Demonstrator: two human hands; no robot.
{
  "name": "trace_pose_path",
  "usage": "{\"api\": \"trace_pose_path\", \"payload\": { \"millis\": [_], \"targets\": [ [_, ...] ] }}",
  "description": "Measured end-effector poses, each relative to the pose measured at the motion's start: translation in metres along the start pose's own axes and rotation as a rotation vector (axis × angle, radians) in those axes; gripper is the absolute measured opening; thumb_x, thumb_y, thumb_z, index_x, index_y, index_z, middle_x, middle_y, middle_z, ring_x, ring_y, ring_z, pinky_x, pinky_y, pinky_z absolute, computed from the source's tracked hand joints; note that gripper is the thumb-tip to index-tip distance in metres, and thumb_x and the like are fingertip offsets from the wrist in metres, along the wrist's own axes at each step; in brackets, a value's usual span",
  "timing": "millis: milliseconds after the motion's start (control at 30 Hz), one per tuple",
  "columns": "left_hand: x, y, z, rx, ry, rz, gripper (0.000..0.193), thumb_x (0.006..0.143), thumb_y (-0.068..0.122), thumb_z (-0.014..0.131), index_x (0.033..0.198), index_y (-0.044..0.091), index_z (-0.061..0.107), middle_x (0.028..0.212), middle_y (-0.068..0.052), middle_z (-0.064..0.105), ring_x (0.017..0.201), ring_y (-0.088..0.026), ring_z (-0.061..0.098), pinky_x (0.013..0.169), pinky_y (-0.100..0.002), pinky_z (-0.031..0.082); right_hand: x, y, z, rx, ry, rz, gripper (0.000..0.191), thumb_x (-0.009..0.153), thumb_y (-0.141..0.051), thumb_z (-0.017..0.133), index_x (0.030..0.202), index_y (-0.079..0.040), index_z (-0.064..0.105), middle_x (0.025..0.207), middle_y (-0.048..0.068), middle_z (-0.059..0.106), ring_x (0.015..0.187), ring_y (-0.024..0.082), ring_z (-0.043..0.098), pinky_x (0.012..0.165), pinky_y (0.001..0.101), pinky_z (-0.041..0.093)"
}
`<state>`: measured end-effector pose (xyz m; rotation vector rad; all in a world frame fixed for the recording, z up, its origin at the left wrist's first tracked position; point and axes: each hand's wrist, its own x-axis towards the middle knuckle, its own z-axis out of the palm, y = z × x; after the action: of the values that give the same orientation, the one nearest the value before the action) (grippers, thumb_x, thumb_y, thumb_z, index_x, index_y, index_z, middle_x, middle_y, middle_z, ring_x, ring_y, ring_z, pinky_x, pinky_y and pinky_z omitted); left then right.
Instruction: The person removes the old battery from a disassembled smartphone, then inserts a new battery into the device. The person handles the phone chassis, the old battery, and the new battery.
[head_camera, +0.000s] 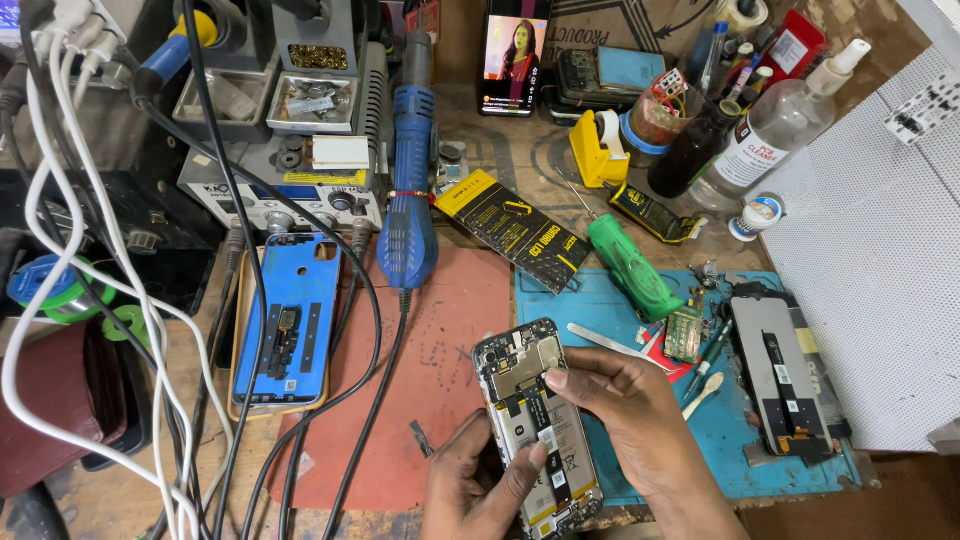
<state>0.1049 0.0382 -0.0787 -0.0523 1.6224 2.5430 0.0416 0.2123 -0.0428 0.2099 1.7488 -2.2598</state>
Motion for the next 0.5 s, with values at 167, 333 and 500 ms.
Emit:
{"api": "trace_pose_path", "payload": {
  "millis": [167, 333, 500],
  "targets": [
    [0.0, -0.002, -0.002, 0.073, -0.01, 0.035, 0.033, 0.087, 0.01, 0.077, 0.113, -0.01, 0.072, 0.102, -0.012, 0.07, 0.098, -0.017, 0.072, 0.085, -0.032, 0.058, 0.002, 0.009, -0.004, -0.019, 0.038, -0.03, 0.033, 0.082, -0.003, 0.075, 0.112, 0.011, 0.074, 0.101, 0.017, 0.08, 0.089, 0.018, 0.074, 0.085, 0.0332, 0.057],
    [0.0, 0.002, 0.001, 0.062, 0.025, -0.05, 0.033, 0.085, 0.009, 0.077, 0.112, -0.009, 0.073, 0.101, -0.014, 0.072, 0.098, -0.018, 0.074, 0.085, -0.032, 0.06, 0.006, 0.02, -0.006, -0.017, 0.066, -0.103, 0.031, 0.081, -0.002, 0.077, 0.109, 0.01, 0.072, 0.098, 0.015, 0.079, 0.086, 0.017, 0.073, 0.083, 0.0323, 0.057],
    [0.002, 0.003, 0.002, -0.018, 0.026, -0.092, 0.04, 0.084, 0.009, 0.076, 0.121, -0.006, 0.069, 0.105, -0.015, 0.077, 0.1, -0.018, 0.075, 0.087, -0.034, 0.061, 0.011, 0.026, 0.0, -0.006, 0.111, -0.099, 0.031, 0.08, -0.001, 0.078, 0.108, 0.01, 0.071, 0.094, 0.016, 0.079, 0.082, 0.016, 0.073, 0.078, 0.0311, 0.058]
  ]
}}
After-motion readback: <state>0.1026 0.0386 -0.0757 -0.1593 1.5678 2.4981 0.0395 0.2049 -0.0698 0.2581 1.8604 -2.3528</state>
